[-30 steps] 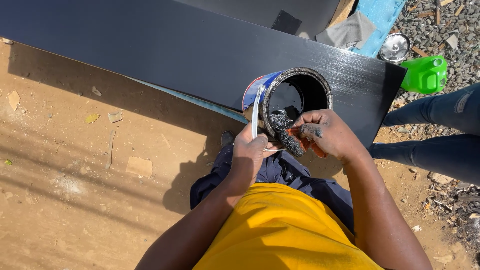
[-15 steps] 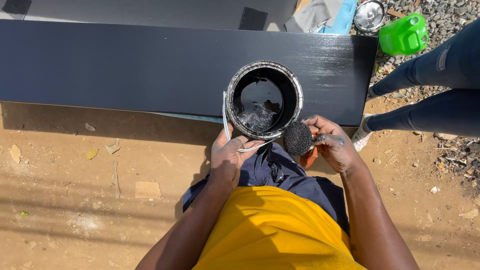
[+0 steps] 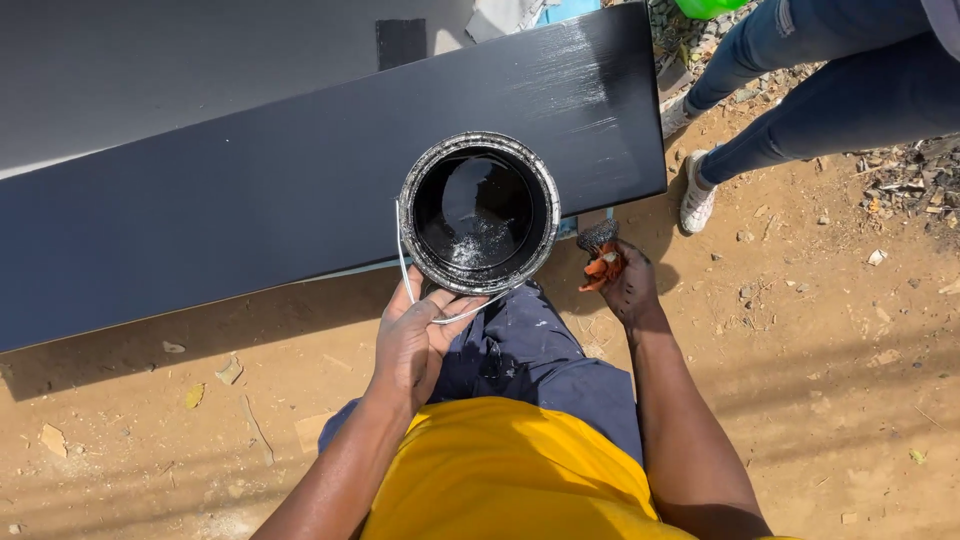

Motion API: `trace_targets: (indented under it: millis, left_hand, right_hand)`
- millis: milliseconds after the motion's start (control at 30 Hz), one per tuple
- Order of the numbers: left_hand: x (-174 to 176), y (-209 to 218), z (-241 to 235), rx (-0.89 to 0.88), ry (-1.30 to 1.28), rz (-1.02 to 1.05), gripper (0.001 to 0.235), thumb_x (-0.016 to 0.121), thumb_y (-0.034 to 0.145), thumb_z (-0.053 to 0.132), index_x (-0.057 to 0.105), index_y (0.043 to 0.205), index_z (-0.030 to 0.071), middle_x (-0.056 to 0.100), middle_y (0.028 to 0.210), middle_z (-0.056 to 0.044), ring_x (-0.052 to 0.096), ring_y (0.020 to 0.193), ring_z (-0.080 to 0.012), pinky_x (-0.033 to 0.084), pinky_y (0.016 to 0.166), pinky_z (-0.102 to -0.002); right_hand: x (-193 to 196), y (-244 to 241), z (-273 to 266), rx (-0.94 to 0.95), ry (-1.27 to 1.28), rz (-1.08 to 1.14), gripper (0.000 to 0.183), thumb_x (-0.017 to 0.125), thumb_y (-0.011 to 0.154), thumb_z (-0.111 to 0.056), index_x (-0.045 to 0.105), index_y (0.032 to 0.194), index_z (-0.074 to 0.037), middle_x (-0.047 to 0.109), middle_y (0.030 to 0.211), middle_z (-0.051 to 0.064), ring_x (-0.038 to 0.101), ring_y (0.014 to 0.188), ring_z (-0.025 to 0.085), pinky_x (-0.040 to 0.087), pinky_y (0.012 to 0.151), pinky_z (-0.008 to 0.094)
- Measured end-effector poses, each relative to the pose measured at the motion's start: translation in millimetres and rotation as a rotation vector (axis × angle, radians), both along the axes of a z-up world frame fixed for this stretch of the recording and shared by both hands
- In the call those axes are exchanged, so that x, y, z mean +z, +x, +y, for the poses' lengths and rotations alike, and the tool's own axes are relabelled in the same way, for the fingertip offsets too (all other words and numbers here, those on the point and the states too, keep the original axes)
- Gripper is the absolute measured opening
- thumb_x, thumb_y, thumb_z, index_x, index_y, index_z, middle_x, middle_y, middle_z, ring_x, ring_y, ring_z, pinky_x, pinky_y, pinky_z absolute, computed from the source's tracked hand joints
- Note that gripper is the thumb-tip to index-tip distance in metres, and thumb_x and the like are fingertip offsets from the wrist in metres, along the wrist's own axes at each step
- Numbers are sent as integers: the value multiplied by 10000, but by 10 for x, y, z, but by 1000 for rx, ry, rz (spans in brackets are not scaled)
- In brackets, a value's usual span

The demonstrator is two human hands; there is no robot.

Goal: The person holds a paint can in the left hand and uses a sponge in the right hand to apply black paint to a long, flat wooden board. The person repeatedly dips the sponge into the can and spreads the paint along the surface of the board.

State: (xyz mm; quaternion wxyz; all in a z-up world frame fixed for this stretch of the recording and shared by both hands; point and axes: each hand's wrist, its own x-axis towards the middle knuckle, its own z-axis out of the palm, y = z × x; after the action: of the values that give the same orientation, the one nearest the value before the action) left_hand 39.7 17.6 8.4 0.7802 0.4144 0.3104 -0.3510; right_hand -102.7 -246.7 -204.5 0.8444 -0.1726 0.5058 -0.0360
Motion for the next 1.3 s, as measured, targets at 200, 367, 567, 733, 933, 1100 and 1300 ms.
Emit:
trace_targets:
  millis: [200, 367, 567, 733, 933, 1100, 1300]
  left_hand:
    - [-31, -15, -69, -116, 71, 31, 792, 340, 814, -162, 416, 1555, 108, 563, 1308, -448, 601, 1178, -589, 532, 1003, -565]
    - [-82, -48, -101, -162, 65, 48, 789, 343, 819, -160, 425, 1553, 117, 570, 1302, -439, 604, 1169, -589, 544, 973, -554]
    - [-104, -56, -54, -192, 100, 62, 799, 345, 816, -156, 425, 1558, 129, 582, 1288, -432, 615, 1162, -575, 557, 958, -536]
    - [-156, -59, 100, -192, 128, 60, 796, 347, 817, -153, 446, 1548, 145, 596, 1280, -420, 631, 1148, -551, 558, 962, -516]
    - [-99, -20, 263, -181, 139, 34, 805, 345, 819, -153, 437, 1554, 161, 600, 1283, -411, 626, 1157, -548, 542, 987, -514]
    - [-19, -46, 456, -176, 155, 19, 771, 344, 839, -143, 448, 1544, 151, 607, 1276, -396, 631, 1160, -525, 538, 992, -505]
    - [-74, -120, 781, -176, 149, 10, 788, 340, 832, -148, 433, 1554, 154, 603, 1282, -396, 624, 1170, -524, 529, 1007, -504]
  right_hand:
    - [-634, -131, -169, -268, 8, -78, 100, 629, 1016, -139, 644, 1064, -53, 679, 908, 91, 709, 767, 258, 603, 712, 356]
    - [-843, 19, -383, -715, -43, 47, 314, 477, 1112, -198, 597, 1267, 47, 583, 1162, 130, 587, 1152, 159, 462, 1061, 244]
    - [-1490, -221, -884, -311, -173, 114, 293, 675, 1013, -319, 730, 951, -39, 700, 905, 159, 693, 847, 329, 608, 838, 485]
    - [-1856, -225, -723, -340, -122, 111, 192, 731, 988, -224, 724, 1050, -43, 720, 959, 196, 716, 809, 367, 656, 750, 519]
    - [-1229, 196, 193, -316, -99, 152, 259, 767, 944, -146, 642, 1134, -22, 711, 938, 193, 736, 735, 302, 670, 666, 482]
    - [-2065, 431, 1096, -139, -154, 239, 327, 804, 871, -76, 689, 1161, 22, 738, 938, 221, 746, 731, 305, 649, 631, 468]
    - [-2319, 326, 1268, -41, -187, 252, 311, 885, 781, -104, 761, 1062, -55, 763, 944, 194, 760, 777, 329, 643, 632, 476]
